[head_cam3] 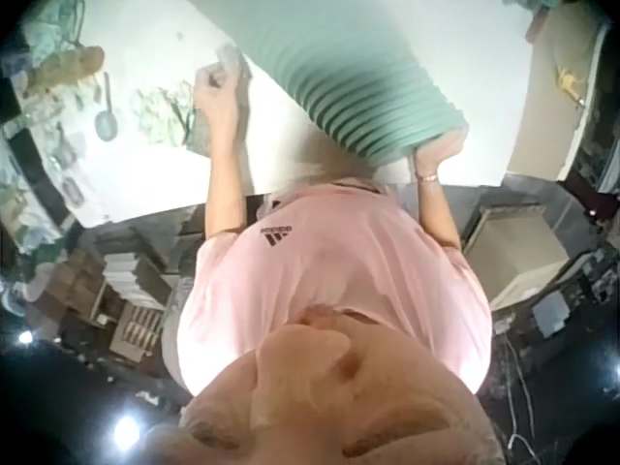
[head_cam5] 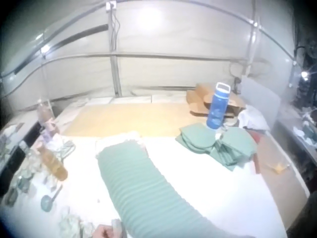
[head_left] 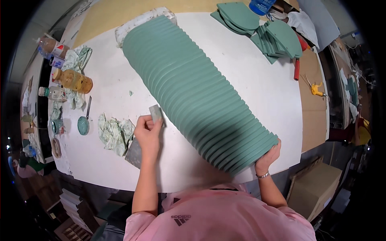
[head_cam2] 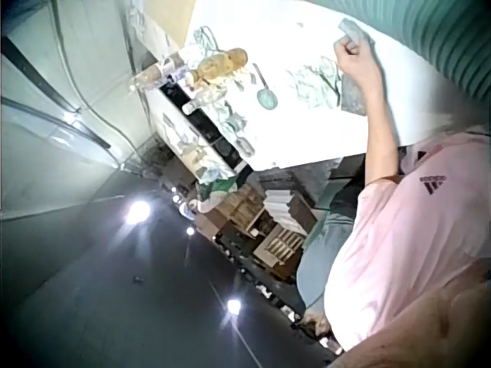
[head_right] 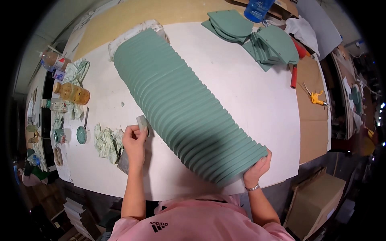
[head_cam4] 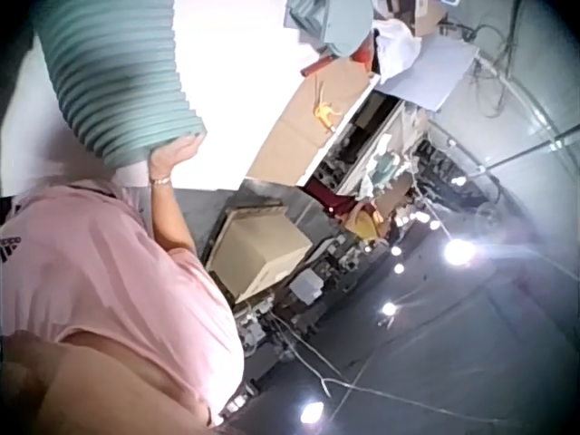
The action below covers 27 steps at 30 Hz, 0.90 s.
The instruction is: Apply adhesive to foam segments and assemble them on a workbench.
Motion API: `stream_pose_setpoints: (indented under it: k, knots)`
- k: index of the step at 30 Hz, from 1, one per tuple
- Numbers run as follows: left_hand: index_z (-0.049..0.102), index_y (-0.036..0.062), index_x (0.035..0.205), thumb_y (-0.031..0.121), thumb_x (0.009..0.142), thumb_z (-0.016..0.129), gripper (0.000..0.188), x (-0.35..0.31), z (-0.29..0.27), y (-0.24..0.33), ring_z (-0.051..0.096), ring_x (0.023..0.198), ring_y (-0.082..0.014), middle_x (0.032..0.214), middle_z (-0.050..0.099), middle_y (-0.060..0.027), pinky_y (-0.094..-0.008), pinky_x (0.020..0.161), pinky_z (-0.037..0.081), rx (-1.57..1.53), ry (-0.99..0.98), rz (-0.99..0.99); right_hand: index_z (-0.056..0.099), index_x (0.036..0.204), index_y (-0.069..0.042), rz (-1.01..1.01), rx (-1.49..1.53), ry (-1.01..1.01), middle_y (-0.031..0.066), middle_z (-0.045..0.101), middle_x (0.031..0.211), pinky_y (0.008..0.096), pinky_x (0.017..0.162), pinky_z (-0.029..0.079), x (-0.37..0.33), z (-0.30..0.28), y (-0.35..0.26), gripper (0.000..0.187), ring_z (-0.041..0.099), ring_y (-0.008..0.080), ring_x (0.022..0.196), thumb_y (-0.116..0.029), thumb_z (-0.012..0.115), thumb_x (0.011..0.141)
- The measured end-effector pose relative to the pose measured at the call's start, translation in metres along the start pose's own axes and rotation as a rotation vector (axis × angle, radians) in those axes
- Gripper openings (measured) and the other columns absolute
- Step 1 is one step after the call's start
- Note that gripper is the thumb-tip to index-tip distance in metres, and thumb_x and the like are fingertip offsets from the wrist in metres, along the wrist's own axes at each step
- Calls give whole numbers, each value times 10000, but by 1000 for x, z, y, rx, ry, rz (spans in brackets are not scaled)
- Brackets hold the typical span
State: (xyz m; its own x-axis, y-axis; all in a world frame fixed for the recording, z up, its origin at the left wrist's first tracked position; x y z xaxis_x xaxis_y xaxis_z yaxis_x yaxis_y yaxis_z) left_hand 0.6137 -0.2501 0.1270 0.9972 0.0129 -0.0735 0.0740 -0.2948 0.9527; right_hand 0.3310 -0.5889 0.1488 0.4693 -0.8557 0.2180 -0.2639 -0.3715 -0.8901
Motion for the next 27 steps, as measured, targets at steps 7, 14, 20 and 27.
stream_pose_setpoints:
  k: [7, 14, 20, 27]
  knots:
    - [597, 4, 875, 47, 829, 758, 174, 16, 37, 78, 470, 674, -54, 738, 573, 20, -216, 628, 413, -219, -78, 128, 554, 1048, 43, -71, -72, 1, 107, 585, 934, 322, 796, 433, 2, 3, -11, 428, 529, 192, 845, -308, 311, 1050]
    - [591, 14, 850, 60, 806, 779, 199, -12, 10, 42, 424, 656, -58, 731, 523, 28, -215, 590, 372, -33, 20, 69, 550, 1110, 54, -10, -19, 0, 94, 610, 979, 302, 837, 447, 2, -4, -1, 517, 554, 166, 900, -426, 371, 1042]
    - [591, 11, 873, 54, 812, 776, 199, -11, 32, 56, 453, 639, -58, 739, 563, 13, -231, 618, 433, -33, -40, 248, 556, 1113, 53, -19, 12, 14, 91, 618, 972, 303, 832, 450, 1, -1, 0, 504, 559, 164, 893, -415, 380, 1042]
    - [589, -3, 845, 73, 794, 789, 220, -12, 28, 69, 420, 656, -77, 723, 496, 16, -243, 602, 403, -13, -11, 194, 561, 1116, 56, -46, -3, 16, 94, 625, 966, 300, 828, 454, 1, -1, 0, 486, 564, 163, 890, -393, 391, 1041]
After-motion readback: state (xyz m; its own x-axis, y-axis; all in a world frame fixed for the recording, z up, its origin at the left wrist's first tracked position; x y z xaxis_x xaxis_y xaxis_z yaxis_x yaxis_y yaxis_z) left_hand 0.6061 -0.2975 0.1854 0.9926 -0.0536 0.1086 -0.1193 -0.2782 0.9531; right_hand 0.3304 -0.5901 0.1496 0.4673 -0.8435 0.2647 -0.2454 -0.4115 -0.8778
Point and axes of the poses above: each hand's wrist, its own x-axis towards the middle knuckle, its own z-axis out of the palm, y = z × x, the point moved 8 cm from there along x, towards the middle knuckle
